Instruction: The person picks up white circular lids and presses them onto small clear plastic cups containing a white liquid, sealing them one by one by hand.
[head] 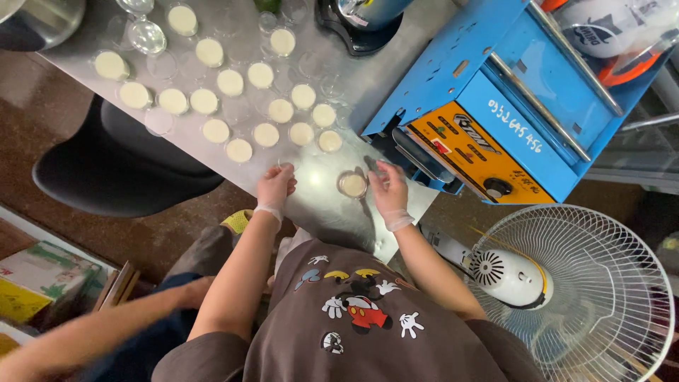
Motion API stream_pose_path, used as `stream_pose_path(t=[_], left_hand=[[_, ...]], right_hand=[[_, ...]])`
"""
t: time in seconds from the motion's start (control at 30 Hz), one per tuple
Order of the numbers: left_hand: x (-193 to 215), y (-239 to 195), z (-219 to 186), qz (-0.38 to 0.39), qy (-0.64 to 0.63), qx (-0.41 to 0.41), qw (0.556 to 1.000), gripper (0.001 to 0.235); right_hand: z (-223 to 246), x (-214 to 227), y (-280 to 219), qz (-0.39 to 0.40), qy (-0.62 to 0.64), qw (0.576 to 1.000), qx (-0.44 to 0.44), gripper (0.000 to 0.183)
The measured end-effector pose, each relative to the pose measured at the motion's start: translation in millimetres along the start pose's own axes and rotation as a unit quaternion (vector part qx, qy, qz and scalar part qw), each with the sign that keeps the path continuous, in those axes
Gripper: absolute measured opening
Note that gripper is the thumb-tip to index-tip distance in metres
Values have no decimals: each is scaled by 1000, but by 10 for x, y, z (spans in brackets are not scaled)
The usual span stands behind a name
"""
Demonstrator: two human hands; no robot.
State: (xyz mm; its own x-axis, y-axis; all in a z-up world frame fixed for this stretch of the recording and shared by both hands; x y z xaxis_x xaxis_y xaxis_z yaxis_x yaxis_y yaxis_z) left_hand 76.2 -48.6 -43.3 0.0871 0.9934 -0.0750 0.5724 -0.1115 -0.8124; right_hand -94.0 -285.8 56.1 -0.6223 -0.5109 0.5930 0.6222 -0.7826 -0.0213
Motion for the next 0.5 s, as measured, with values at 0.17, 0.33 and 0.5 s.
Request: stream_pose_path(t=[0.17, 0.33, 0.5], left_hand=[[192, -235, 148, 16, 16, -2, 1000, 14], [502, -504, 36, 33, 112, -43, 992, 19], [582, -988, -511, -111, 441, -195, 869, 26]], right_hand=[[296, -108, 36, 43, 16, 995, 88, 28], [553, -515, -78, 156, 35, 981, 106, 24], [475, -1111, -294, 283, 31, 958, -18, 39]])
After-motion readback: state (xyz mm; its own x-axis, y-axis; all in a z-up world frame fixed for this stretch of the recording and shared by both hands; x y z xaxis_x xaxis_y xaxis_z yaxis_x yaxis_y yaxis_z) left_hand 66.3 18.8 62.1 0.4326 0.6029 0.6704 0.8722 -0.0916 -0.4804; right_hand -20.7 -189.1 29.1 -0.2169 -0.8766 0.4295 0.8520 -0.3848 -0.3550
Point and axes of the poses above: each hand's wrist, its own y-axis towards the middle knuckle, its own x-axis out of the back of the hand, z = x × y, the point moved 4 cm from there along y, towards the middle knuckle, and after that the axes turned 8 degrees about -z, right-handed, at the moved point
